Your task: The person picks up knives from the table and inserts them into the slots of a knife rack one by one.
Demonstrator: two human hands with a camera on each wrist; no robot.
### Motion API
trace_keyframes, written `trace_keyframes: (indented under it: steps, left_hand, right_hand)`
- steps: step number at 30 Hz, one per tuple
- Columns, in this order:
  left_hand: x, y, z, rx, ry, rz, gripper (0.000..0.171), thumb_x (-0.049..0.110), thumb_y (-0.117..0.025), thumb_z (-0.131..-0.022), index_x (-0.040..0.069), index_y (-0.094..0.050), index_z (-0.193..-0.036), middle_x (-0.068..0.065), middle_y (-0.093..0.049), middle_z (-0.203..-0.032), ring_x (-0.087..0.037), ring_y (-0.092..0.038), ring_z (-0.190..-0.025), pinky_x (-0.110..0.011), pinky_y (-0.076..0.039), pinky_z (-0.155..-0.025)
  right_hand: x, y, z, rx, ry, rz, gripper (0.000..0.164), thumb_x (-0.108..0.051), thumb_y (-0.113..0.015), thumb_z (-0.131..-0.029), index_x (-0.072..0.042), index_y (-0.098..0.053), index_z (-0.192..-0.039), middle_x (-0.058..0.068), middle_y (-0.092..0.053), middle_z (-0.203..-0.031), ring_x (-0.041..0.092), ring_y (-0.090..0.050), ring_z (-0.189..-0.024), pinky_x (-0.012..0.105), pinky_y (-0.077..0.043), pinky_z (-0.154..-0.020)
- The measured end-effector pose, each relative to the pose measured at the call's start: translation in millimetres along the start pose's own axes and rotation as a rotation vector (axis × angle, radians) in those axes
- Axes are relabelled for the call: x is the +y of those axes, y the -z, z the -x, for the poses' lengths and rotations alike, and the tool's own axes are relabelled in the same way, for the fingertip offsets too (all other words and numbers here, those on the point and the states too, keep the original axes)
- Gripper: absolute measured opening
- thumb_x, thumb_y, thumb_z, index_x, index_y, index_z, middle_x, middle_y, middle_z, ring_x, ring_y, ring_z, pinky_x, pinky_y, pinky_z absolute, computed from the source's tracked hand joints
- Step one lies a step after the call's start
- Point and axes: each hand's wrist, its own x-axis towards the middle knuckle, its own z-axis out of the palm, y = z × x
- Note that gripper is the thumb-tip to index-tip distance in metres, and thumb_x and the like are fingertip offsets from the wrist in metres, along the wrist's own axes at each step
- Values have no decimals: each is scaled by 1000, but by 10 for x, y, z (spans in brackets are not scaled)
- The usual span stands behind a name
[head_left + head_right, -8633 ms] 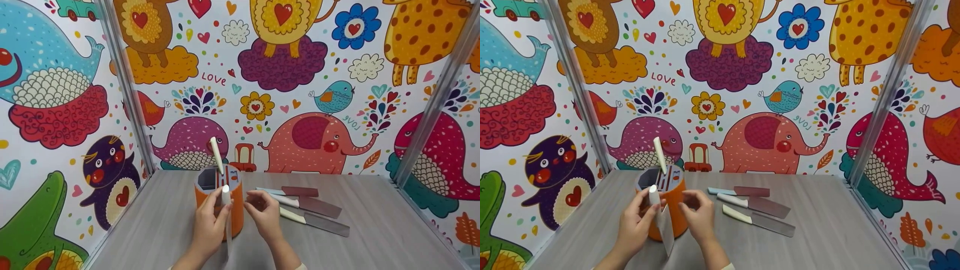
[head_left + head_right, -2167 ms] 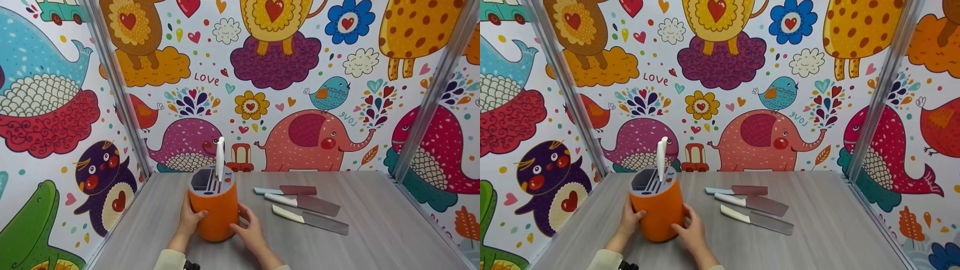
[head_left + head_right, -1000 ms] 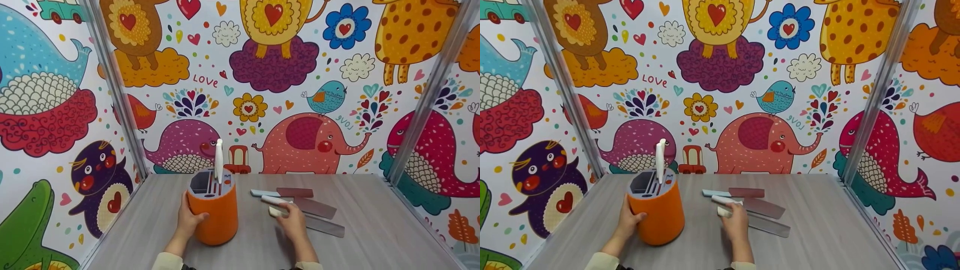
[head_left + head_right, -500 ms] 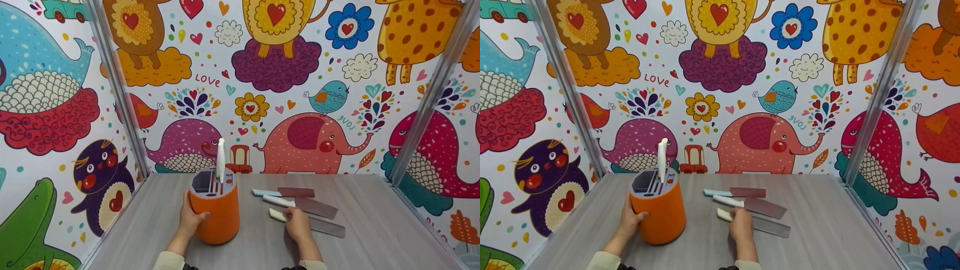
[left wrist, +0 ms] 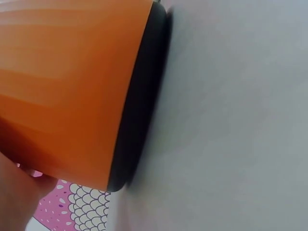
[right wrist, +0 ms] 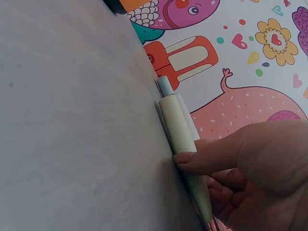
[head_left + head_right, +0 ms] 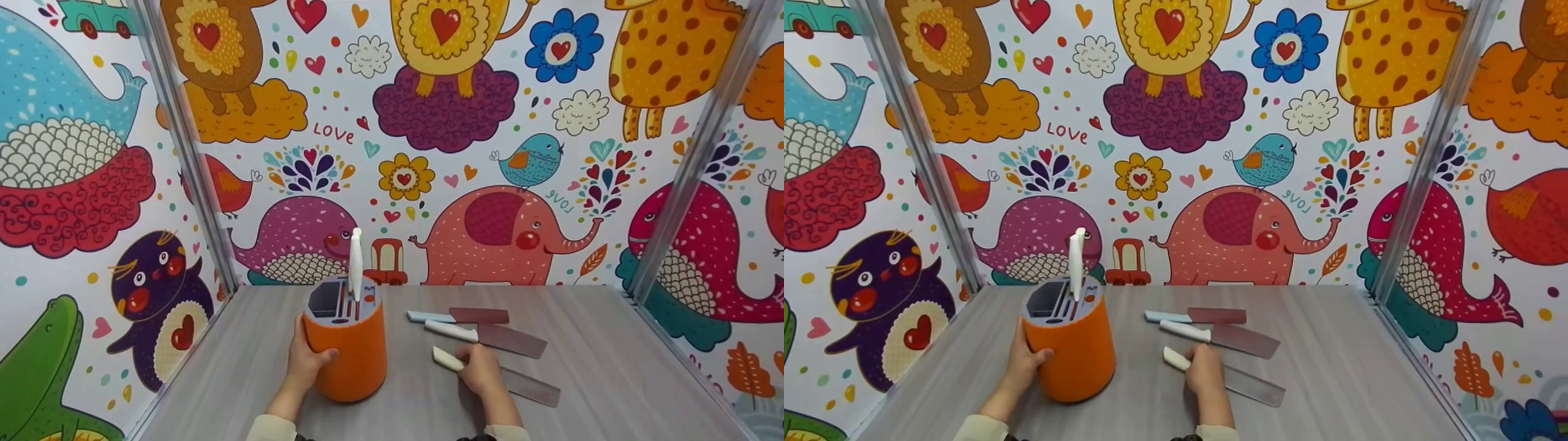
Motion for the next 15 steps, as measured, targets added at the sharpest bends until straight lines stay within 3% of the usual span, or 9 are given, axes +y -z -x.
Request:
trace_keyframes:
  steps: [7, 15]
  left_hand:
    - [-11, 28, 5, 14, -31, 1, 100, 15, -90, -65, 19, -35, -148, -2, -55, -142, -6, -56, -119, -15, -43, -103]
    - [-23, 21, 25, 16, -33, -17, 101, 17, -91, -66, 17, -34, -149, -5, -56, -140, -5, -57, -115, -16, -44, -102]
  right_hand:
    - [-269, 96, -19, 2, 17, 29, 25, 5, -75, -75, -7, -74, -98, 6, -73, -93, 22, -66, -88, 45, -55, -80]
    - [-506, 377, -12, -63, 60, -209, 33, 0, -78, -80, -9, -72, -112, 6, -72, -104, 19, -65, -92, 42, -56, -80]
